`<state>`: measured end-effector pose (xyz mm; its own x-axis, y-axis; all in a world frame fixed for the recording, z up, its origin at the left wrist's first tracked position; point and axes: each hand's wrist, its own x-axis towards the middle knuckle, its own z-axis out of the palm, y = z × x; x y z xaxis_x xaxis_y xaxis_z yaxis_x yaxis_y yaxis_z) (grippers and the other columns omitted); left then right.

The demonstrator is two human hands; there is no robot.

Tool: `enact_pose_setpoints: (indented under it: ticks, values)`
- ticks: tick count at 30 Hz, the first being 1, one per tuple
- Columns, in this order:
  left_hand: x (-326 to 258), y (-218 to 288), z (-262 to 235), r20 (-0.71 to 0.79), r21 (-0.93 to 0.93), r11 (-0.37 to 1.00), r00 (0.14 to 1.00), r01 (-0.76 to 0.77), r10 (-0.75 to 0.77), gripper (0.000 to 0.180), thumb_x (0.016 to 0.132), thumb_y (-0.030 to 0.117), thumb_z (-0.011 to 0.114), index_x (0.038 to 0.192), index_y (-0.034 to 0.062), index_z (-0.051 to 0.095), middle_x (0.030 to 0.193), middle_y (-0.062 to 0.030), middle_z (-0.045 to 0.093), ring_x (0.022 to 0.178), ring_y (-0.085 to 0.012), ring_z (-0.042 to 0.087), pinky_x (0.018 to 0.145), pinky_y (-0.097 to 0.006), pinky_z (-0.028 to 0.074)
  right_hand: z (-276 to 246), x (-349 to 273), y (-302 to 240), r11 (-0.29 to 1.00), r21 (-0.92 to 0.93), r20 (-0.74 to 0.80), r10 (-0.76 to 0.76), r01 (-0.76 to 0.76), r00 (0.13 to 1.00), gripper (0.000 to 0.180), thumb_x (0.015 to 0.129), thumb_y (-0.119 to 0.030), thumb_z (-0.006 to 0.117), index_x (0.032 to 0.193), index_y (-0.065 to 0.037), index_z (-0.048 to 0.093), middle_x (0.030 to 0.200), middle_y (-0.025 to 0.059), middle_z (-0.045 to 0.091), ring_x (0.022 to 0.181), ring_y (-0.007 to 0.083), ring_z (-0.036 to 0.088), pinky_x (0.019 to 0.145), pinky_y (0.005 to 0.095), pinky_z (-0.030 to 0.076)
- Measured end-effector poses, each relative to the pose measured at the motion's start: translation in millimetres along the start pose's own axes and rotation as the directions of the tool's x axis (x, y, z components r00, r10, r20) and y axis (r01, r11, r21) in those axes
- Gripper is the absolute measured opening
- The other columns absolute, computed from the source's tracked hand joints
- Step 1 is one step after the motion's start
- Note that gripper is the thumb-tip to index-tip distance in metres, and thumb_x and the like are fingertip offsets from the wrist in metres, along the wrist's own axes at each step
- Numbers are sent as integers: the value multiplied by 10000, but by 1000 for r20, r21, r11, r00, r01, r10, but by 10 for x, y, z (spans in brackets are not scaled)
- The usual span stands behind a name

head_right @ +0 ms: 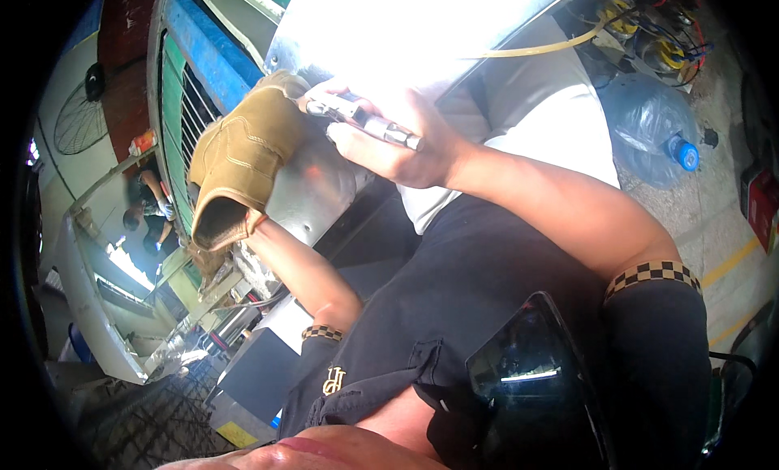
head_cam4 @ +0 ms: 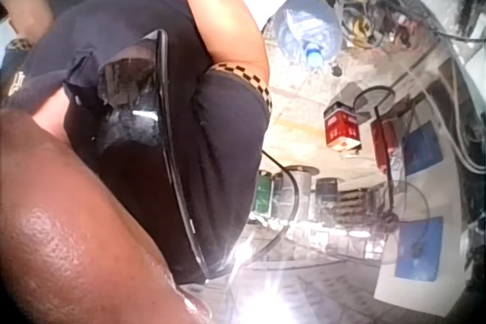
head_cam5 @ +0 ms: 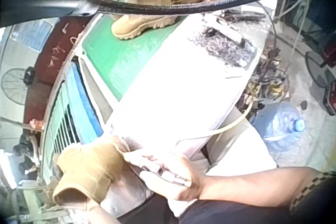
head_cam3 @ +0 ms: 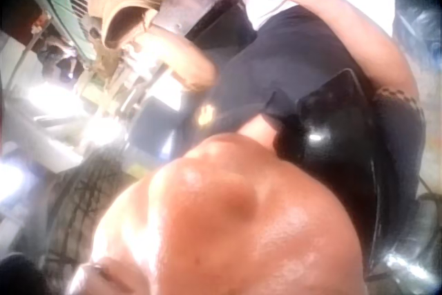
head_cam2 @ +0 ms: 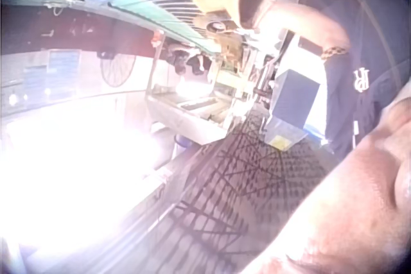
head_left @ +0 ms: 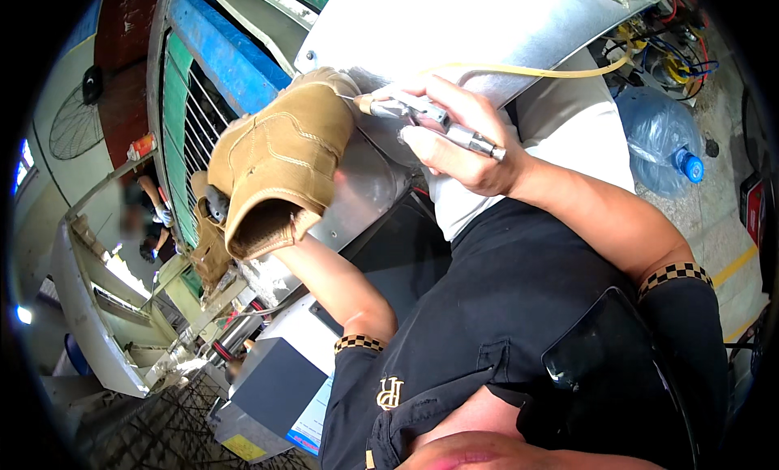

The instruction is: The person holds a tan boot and uses an airbrush to apply a finishing spray along the seam between the upper and the sole, rotating the boot to coat all sides.

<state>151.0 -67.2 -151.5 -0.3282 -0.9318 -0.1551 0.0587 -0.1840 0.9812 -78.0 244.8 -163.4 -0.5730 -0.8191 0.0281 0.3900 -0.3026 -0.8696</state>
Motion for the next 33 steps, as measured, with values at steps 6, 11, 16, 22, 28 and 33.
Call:
enact_pose_setpoints:
  ticks: [6,11,16,22,28,33]
  values:
    - [-327,-33,-143,-22,-46,994,995,98,-99,533,979,389,472,1430,108,423,1468,-119,427,1330,-310,432,1085,-482,402,127,174,288,987,-87,-16,-139,137,990,394,881,-147,550,1252,-15,561,861,5,555,721,54,471,668,215,404]
    - [-1027,-46,-49,11,-12,974,974,226,-225,644,981,489,417,1514,147,301,1545,-122,334,1399,-366,345,1103,-576,347,248,221,295,990,-97,-70,-110,102,991,380,815,-157,608,1166,-21,555,776,105,630,650,173,602,615,311,477]
    - [-1768,40,-191,-151,123,853,859,507,-489,620,953,551,485,1452,194,403,1437,-86,467,1236,-298,537,738,-397,623,243,145,302,974,-172,-68,-160,147,985,388,811,-142,614,1173,-28,537,689,88,615,574,172,584,572,321,465]
    - [-2137,-50,132,-93,12,790,787,613,-610,656,950,601,444,1450,179,391,1376,-145,511,1118,-375,614,655,-331,634,231,60,370,977,-159,-96,-161,144,982,411,792,-135,620,1183,-36,545,684,89,618,572,167,595,563,317,464]
    - [-2295,-96,461,-6,-125,770,775,626,-632,686,959,576,463,1437,92,377,1317,-193,544,1063,-381,642,694,-346,635,241,3,331,985,-141,-83,-110,98,990,405,792,-141,613,1176,-35,537,662,83,601,567,167,586,564,319,456]
    - [-2310,-143,738,164,-241,702,741,670,-651,722,963,573,458,1448,49,346,1329,-213,532,1114,-381,620,751,-393,630,232,-80,272,987,-158,-22,-43,39,999,399,792,-153,611,1167,-35,540,664,65,598,589,156,582,587,314,449]
